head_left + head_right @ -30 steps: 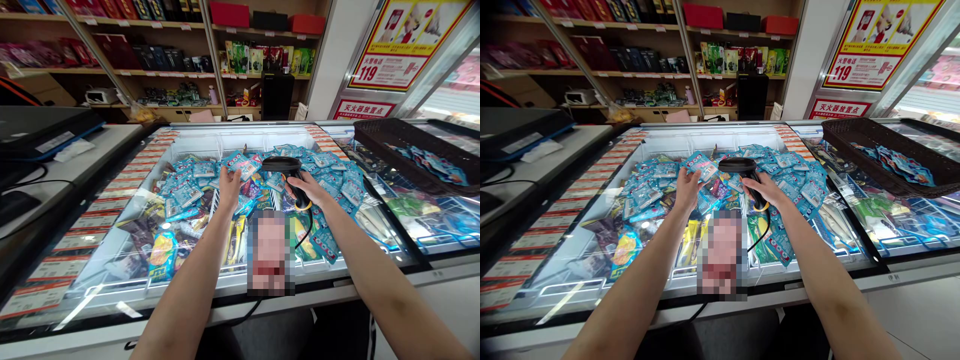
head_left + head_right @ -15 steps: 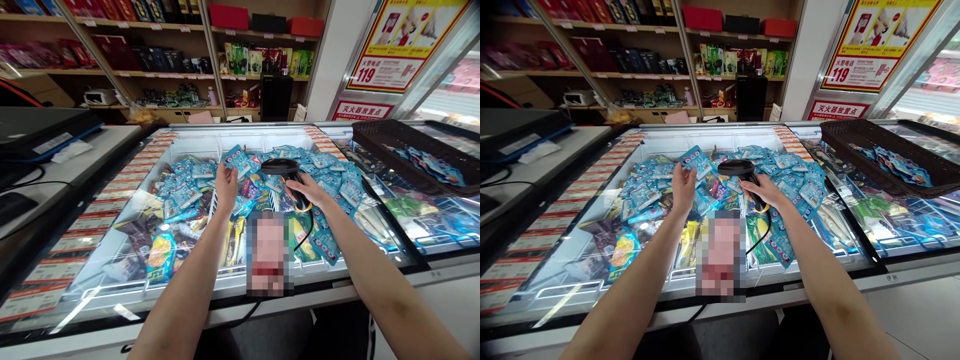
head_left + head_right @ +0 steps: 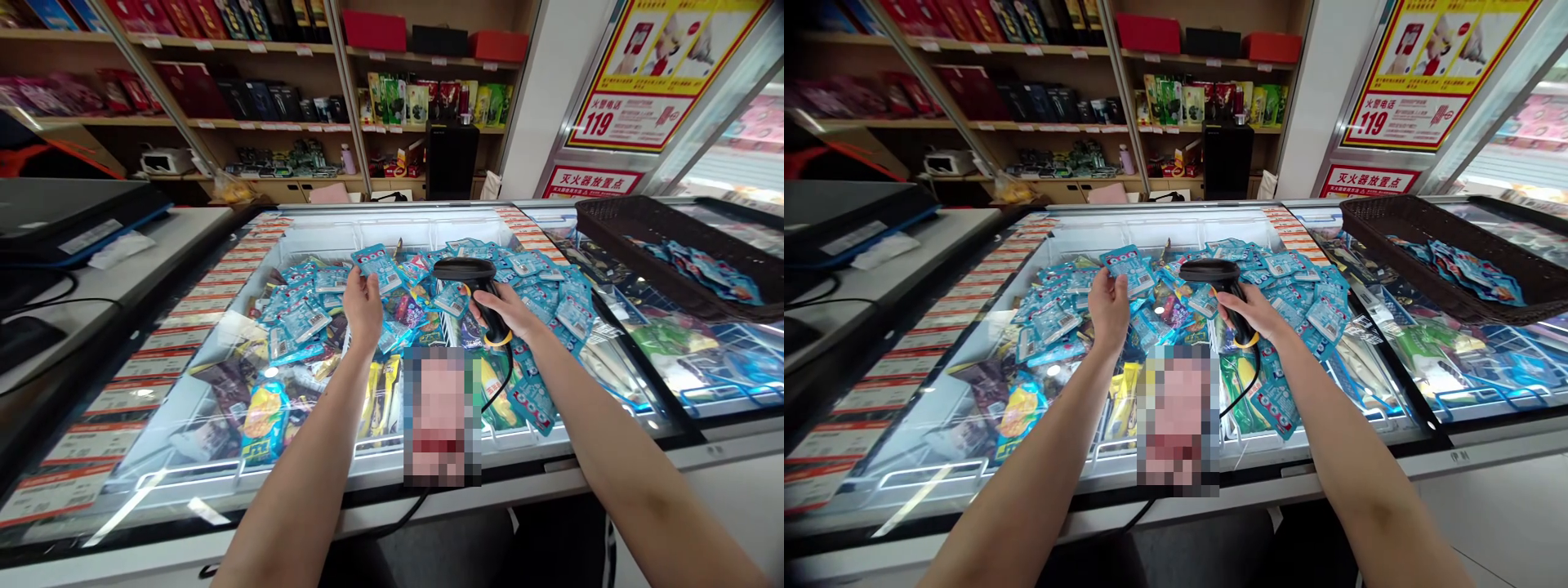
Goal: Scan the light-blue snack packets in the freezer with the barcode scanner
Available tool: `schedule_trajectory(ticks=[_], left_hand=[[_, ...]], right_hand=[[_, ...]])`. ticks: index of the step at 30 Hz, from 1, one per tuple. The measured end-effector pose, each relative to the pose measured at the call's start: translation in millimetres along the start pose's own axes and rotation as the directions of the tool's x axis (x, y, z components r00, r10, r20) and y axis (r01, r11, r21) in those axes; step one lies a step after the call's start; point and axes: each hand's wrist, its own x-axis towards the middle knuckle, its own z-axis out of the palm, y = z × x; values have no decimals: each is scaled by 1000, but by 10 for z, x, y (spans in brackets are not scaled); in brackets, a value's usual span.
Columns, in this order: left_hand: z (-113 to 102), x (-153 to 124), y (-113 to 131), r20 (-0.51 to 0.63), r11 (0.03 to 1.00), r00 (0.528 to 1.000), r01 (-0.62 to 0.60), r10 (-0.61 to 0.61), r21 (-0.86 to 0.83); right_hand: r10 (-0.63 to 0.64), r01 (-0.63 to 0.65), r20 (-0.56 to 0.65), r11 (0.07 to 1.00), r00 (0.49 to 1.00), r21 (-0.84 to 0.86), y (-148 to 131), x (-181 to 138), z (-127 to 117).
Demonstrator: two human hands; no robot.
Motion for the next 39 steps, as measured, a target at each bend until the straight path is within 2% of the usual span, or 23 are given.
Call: schedule_trajectory(ticks=[4,8,10,11,12,13,14,15,17,18,19,20,21,23,26,29,31,36,39], left_hand=[[-140,86,-118,-34,972,997,77,-71,220],[-254,143,-191,-91,946,995,77,-51,316],[-259,129,-143,-124,940,992,16,28,342],[-242,110,-99,-105,934,991,-46,89,353],[-212,83,-46,-52,925,986,-129,157,357],[-169,49,10,51,910,972,-231,228,343],[-116,10,65,185,891,938,-338,293,302],[-56,-33,117,328,871,878,-432,348,233],[63,-123,197,582,835,700,-546,413,64],[113,-164,225,676,821,609,-571,415,11],[152,-198,245,743,810,537,-586,399,-12],[177,-224,259,788,804,490,-595,374,-12],[187,-240,269,811,799,471,-602,348,7],[172,-241,277,809,788,493,-612,321,60],[100,-195,270,720,774,609,-613,333,161],[46,-164,235,595,782,739,-557,315,278],[44,-173,206,532,793,795,-513,294,328],[108,-229,143,443,804,858,-446,259,394],[129,-218,107,478,816,845,-442,239,373]], right_hand=[[-5,5,-23,1000,1000,27,-20,-20,9],[2,-1,-35,999,999,43,-23,-20,12],[9,-6,-56,998,998,58,-7,-9,5],[15,-11,-69,998,997,64,3,-3,0],[22,-17,-83,998,996,68,13,4,-5],[29,-22,-97,997,995,70,20,10,-9],[34,-27,-108,997,994,71,24,14,-11],[37,-29,-116,997,993,71,25,18,-12],[36,-27,-123,997,992,72,15,21,-6],[35,-26,-123,997,992,76,6,22,-1],[32,-22,-122,996,992,81,-3,23,5],[27,-17,-122,996,992,87,-11,24,10],[24,-13,-121,996,992,93,-17,25,14],[22,-9,-123,994,992,105,-19,29,16],[32,-14,-138,992,990,124,-3,34,6],[41,-25,-137,993,990,114,13,32,-6],[47,-34,-136,995,990,96,17,27,-12],[42,-28,-130,994,991,105,17,26,-19],[48,-36,-128,995,991,96,19,30,-18]])
